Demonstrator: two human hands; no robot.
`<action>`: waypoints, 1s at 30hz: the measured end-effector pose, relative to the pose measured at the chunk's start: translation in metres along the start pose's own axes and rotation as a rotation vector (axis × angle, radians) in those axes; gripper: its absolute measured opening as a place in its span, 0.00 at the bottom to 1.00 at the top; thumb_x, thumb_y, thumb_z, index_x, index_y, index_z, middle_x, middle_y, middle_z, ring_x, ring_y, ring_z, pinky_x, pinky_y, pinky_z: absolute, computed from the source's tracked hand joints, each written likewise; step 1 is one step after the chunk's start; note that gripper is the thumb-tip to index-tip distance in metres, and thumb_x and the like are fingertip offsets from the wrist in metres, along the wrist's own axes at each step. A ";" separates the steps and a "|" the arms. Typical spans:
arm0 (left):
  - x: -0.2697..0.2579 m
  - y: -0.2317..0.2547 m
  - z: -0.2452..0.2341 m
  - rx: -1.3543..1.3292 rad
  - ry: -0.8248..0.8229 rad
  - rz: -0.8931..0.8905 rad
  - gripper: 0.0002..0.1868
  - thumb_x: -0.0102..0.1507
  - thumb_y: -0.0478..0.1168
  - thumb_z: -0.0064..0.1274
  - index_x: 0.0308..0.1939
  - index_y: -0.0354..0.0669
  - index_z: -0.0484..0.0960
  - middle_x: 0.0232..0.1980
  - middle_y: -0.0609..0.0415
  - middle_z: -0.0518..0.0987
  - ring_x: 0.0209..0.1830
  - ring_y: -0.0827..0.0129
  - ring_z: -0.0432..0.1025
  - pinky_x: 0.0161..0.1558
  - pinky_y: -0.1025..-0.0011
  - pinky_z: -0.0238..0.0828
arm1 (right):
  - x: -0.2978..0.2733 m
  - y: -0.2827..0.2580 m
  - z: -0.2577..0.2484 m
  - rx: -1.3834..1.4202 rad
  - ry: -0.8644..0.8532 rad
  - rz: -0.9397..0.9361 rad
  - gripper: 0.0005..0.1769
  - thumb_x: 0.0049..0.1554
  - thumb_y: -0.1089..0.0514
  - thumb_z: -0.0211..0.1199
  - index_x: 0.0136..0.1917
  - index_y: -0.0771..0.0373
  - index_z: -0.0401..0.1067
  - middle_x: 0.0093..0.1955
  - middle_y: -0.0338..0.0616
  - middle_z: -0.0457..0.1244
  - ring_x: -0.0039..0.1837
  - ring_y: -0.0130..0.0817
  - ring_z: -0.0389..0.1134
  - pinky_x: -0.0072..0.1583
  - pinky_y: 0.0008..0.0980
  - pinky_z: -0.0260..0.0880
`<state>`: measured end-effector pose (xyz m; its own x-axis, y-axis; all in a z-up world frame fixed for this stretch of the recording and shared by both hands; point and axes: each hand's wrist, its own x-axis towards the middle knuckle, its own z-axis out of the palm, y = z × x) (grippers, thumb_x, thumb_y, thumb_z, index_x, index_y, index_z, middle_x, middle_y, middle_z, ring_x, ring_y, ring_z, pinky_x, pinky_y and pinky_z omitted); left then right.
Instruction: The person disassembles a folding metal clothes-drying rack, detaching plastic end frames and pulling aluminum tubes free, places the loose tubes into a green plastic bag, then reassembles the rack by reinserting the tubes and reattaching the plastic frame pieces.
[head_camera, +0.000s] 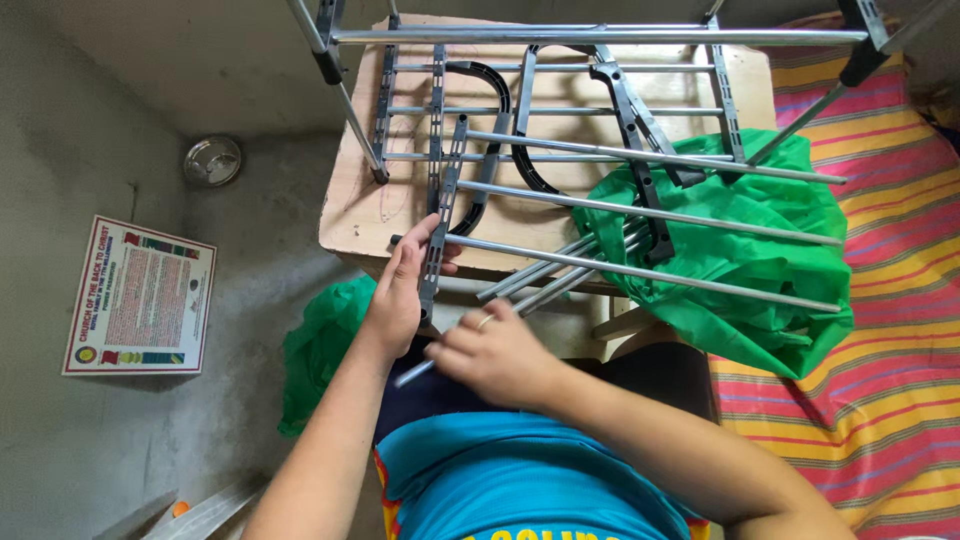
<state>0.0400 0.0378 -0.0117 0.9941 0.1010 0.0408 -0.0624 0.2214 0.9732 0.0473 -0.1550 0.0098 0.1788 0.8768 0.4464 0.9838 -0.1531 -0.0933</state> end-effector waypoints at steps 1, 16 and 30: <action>0.001 -0.001 0.001 0.012 -0.001 0.002 0.39 0.73 0.63 0.27 0.77 0.37 0.61 0.59 0.48 0.78 0.53 0.68 0.71 0.60 0.67 0.68 | 0.003 -0.004 0.002 0.028 0.014 -0.039 0.16 0.55 0.53 0.59 0.56 0.50 0.75 0.45 0.33 0.62 0.51 0.33 0.64 0.52 0.44 0.61; -0.001 0.030 -0.013 0.061 -0.192 -0.127 0.33 0.74 0.48 0.35 0.80 0.36 0.53 0.65 0.47 0.74 0.51 0.70 0.72 0.60 0.70 0.66 | 0.014 -0.088 -0.038 0.507 -0.029 -0.270 0.13 0.61 0.54 0.60 0.57 0.57 0.73 0.46 0.38 0.61 0.49 0.35 0.67 0.47 0.38 0.63; -0.005 0.008 -0.001 -0.153 -0.048 -0.091 0.38 0.66 0.51 0.46 0.77 0.42 0.56 0.66 0.53 0.73 0.42 0.74 0.73 0.44 0.75 0.66 | 0.093 -0.113 -0.113 0.616 -0.031 -0.148 0.28 0.54 0.63 0.60 0.68 0.61 0.66 0.59 0.46 0.65 0.61 0.45 0.69 0.56 0.40 0.68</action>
<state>0.0346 0.0403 -0.0047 0.9991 0.0284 -0.0314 0.0186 0.3726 0.9278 -0.0453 -0.1076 0.1628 0.0323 0.8829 0.4684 0.8080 0.2528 -0.5322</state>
